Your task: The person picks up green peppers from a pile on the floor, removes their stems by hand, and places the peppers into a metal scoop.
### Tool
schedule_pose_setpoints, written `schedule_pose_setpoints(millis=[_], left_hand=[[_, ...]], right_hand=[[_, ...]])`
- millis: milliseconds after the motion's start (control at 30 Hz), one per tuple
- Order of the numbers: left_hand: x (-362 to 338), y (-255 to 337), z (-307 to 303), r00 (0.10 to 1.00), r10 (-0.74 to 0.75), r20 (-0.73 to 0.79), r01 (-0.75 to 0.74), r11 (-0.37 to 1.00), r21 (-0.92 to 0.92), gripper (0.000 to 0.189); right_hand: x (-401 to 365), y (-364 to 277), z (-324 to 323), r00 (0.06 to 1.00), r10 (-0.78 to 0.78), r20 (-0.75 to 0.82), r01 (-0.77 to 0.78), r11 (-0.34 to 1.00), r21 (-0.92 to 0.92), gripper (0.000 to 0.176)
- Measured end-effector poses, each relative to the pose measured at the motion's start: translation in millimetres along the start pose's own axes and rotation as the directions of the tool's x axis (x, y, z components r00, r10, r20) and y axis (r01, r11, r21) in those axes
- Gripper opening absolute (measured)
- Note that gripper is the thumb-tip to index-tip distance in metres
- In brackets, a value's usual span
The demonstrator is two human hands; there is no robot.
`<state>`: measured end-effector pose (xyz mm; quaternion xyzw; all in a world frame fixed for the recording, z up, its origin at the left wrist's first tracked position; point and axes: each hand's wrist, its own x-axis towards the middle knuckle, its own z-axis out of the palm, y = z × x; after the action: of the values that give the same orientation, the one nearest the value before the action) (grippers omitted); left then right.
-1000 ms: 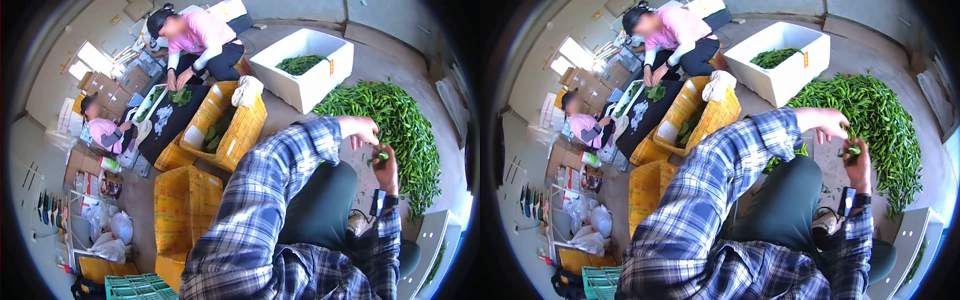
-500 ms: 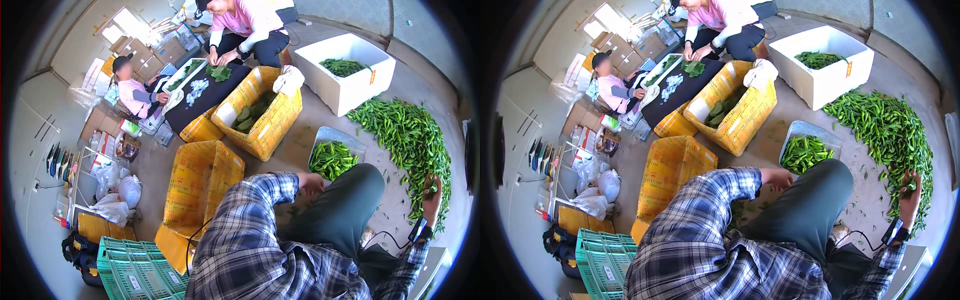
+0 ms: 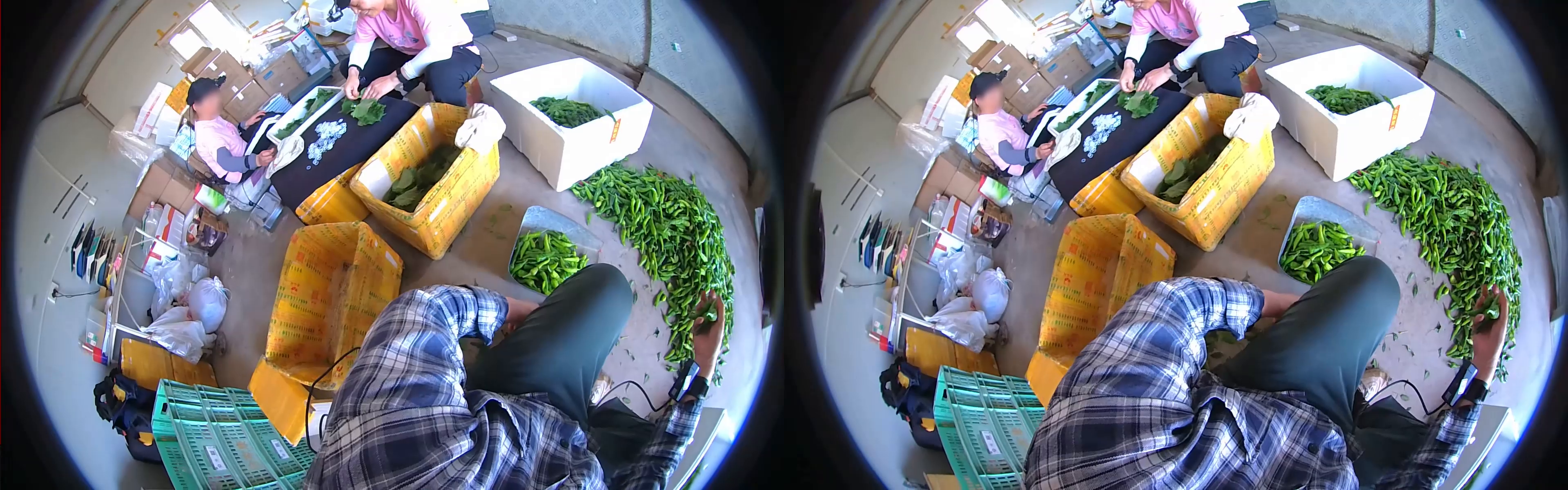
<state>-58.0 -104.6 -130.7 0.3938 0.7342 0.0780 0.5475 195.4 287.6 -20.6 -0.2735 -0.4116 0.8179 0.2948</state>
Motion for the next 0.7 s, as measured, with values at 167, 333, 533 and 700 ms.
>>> schedule_pose_setpoints(millis=[167,333,533,700], left_hand=[[9.7,4.3,5.2,1.0,0.003,-0.024,-0.001,0.996,0.088,0.017],[12.8,16.1,-5.7,0.997,-0.001,-0.076,0.015,0.982,0.189,0.017],[18.0,31.1,-0.9,0.996,0.03,-0.081,-0.012,0.977,0.214,0.018],[16.1,30.5,4.0,0.995,0.043,-0.086,-0.022,0.972,0.235,0.018]], right_hand=[[-6.2,-14.3,4.8,0.999,-0.026,-0.028,0.025,1.0,-0.013,0.026],[5.2,-25.9,-26.3,1.0,0.013,-0.007,-0.013,0.999,-0.04,0.03],[-11.8,-54.4,-22.2,0.978,-0.199,-0.068,0.198,0.98,-0.017,0.03],[-17.4,-88.4,-49.9,0.986,-0.149,-0.069,0.151,0.988,0.026,0.034]])
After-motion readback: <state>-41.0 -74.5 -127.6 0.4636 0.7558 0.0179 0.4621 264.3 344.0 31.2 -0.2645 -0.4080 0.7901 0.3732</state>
